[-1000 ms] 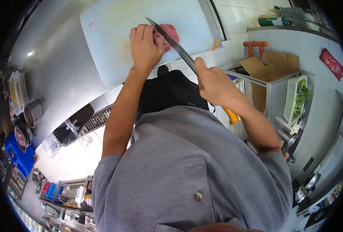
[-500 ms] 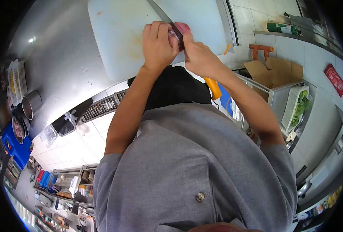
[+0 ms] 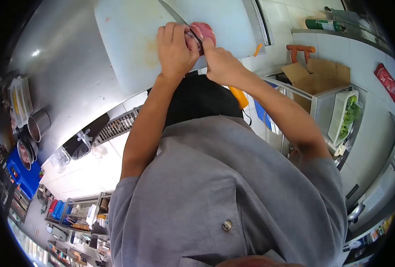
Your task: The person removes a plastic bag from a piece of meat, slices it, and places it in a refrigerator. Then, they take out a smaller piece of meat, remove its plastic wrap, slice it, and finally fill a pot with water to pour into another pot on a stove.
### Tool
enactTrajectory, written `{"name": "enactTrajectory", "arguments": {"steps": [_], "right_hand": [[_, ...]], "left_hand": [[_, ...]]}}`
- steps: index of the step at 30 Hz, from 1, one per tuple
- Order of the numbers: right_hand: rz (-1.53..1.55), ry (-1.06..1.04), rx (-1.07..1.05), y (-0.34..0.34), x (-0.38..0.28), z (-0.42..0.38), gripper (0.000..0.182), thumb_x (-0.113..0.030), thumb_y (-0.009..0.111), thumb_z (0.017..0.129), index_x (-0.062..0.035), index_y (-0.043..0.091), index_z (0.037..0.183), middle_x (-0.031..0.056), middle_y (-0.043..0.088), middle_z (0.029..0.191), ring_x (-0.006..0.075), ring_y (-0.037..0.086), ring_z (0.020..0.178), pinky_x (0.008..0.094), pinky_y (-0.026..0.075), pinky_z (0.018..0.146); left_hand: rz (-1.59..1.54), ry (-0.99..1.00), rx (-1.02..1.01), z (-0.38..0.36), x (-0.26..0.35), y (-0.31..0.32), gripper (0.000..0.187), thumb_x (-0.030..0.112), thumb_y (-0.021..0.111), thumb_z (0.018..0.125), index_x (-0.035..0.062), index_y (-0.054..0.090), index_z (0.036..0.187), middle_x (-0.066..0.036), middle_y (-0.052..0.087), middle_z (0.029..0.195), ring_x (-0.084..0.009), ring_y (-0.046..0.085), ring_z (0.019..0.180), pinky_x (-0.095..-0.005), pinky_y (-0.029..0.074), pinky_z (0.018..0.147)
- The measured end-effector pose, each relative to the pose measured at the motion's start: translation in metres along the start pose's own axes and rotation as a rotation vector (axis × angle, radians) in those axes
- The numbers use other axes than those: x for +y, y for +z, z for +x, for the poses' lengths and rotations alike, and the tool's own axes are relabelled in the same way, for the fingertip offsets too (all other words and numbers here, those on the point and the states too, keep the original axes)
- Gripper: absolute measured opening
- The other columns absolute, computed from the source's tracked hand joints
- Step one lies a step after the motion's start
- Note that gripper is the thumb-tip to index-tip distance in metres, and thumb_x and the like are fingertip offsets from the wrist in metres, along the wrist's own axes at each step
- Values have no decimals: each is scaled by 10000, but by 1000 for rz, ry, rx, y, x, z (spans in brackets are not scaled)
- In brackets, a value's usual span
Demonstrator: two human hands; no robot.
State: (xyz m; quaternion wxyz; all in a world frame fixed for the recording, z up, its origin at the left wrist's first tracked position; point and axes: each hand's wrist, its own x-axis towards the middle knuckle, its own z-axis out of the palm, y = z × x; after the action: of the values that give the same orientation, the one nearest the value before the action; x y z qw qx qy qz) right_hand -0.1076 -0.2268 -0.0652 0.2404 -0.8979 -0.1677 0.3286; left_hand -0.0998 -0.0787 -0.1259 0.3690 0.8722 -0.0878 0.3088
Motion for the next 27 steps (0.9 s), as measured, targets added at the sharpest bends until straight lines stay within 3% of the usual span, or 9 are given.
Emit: {"name": "enactTrajectory", "arguments": {"steps": [5,7,14,16,20,22,27], "right_hand": [[-41,-82,108,5,8,-20,378,38,528,711,25,323,1028,296,599,762,496,588,782,552,444,695],[-20,39,-45,-4,11,-61,377,32,534,708,24,331,1025,312,596,771,502,585,785,550,447,701],[-43,-38,95,11,14,-20,362,33,520,736,18,329,1044,307,592,758,500,586,772,548,441,698],[171,49,-27,1,19,-26,342,23,523,765,6,328,1045,299,590,755,491,587,771,533,447,692],[76,9,4,-3,22,-43,319,0,532,791,-7,326,1034,283,586,737,478,588,749,525,447,674],[8,79,21,-21,2,-62,324,-16,540,777,-9,350,1039,238,614,826,433,622,823,519,489,724],[-69,136,-18,-34,-17,-89,311,-16,536,785,-8,350,1033,262,609,823,470,608,837,538,470,727]], "left_hand": [[4,24,-32,3,1,-1,207,-45,541,711,31,563,902,-122,541,902,-320,486,826,-419,408,735],[1,19,-26,1,1,1,199,-43,540,713,31,562,897,-124,541,901,-320,486,827,-420,409,736],[-7,9,-36,3,-2,0,170,-28,556,708,44,561,861,-113,543,881,-315,495,799,-419,408,729],[-22,29,-18,3,-4,0,158,-20,560,710,48,565,852,-110,545,877,-313,497,799,-420,407,731],[8,32,11,2,-4,0,138,-1,576,707,61,577,831,-92,550,861,-299,500,797,-416,404,724],[22,34,29,3,0,-1,143,-14,576,709,59,585,832,-92,557,864,-297,506,802,-404,410,723],[40,52,40,1,-5,2,164,3,592,687,65,582,838,-76,549,851,-282,499,782,-401,398,703]]}}
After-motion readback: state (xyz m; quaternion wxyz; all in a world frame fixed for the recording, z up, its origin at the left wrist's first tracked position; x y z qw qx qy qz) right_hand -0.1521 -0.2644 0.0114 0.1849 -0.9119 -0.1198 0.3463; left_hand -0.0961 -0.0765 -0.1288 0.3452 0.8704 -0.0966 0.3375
